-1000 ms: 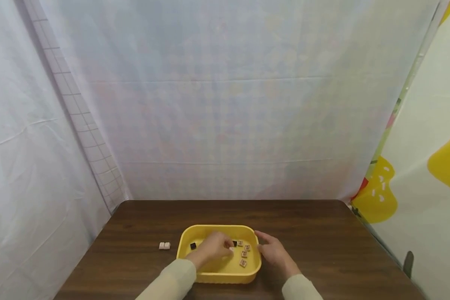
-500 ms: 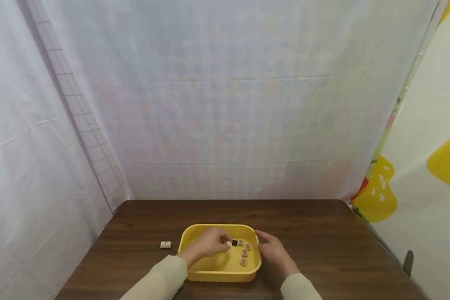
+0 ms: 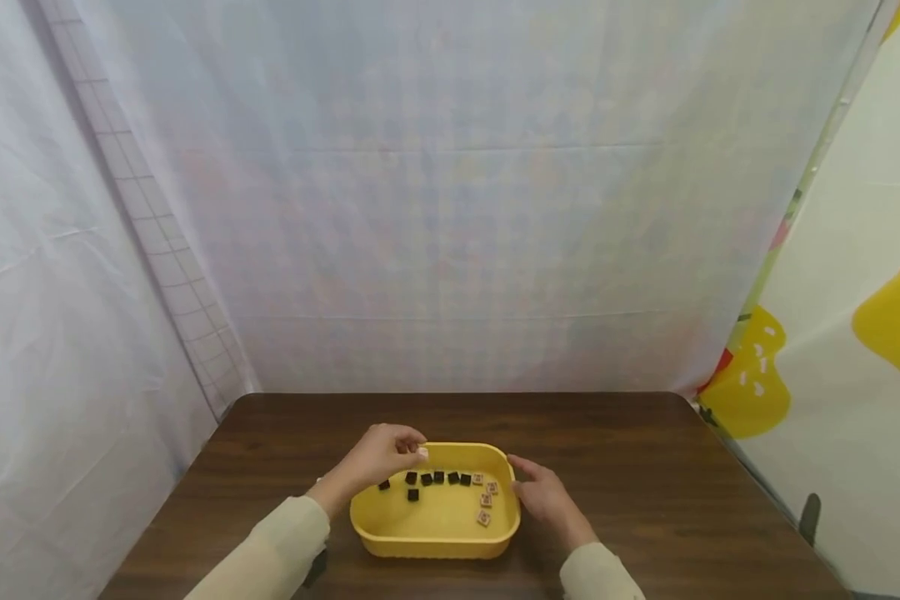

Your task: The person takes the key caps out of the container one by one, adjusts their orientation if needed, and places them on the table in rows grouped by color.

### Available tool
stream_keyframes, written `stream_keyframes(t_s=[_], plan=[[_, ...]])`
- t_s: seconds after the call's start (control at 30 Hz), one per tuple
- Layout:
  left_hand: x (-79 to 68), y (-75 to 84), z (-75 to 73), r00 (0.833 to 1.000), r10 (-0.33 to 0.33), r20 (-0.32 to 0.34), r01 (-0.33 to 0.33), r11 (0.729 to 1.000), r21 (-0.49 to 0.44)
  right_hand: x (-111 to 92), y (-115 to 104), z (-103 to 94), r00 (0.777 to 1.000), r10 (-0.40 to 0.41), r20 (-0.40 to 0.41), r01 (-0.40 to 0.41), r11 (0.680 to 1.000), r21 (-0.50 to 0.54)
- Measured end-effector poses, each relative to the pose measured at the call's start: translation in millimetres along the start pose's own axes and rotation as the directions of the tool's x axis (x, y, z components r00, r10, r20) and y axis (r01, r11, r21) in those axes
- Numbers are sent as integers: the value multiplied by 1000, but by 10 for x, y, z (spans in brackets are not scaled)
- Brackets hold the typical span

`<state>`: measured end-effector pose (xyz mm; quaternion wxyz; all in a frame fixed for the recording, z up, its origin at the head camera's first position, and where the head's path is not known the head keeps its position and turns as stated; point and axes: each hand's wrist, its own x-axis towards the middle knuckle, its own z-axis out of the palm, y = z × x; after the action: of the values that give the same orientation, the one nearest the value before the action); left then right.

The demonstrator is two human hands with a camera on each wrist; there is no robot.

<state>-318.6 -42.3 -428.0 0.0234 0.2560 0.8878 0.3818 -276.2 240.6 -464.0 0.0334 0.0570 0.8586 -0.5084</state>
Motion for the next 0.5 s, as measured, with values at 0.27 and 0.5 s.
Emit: stream_keyframes(t_s=[0.27,0.5], plan=[[-171,-259,-480,992,-46,-117,49,999,21,8,-25,-10,1000,-1,9,1,1000,-12],[-421,-687,-820,961,-120,-250,129,991,22,18,-28,22,1000,27,9,-27,999,18]])
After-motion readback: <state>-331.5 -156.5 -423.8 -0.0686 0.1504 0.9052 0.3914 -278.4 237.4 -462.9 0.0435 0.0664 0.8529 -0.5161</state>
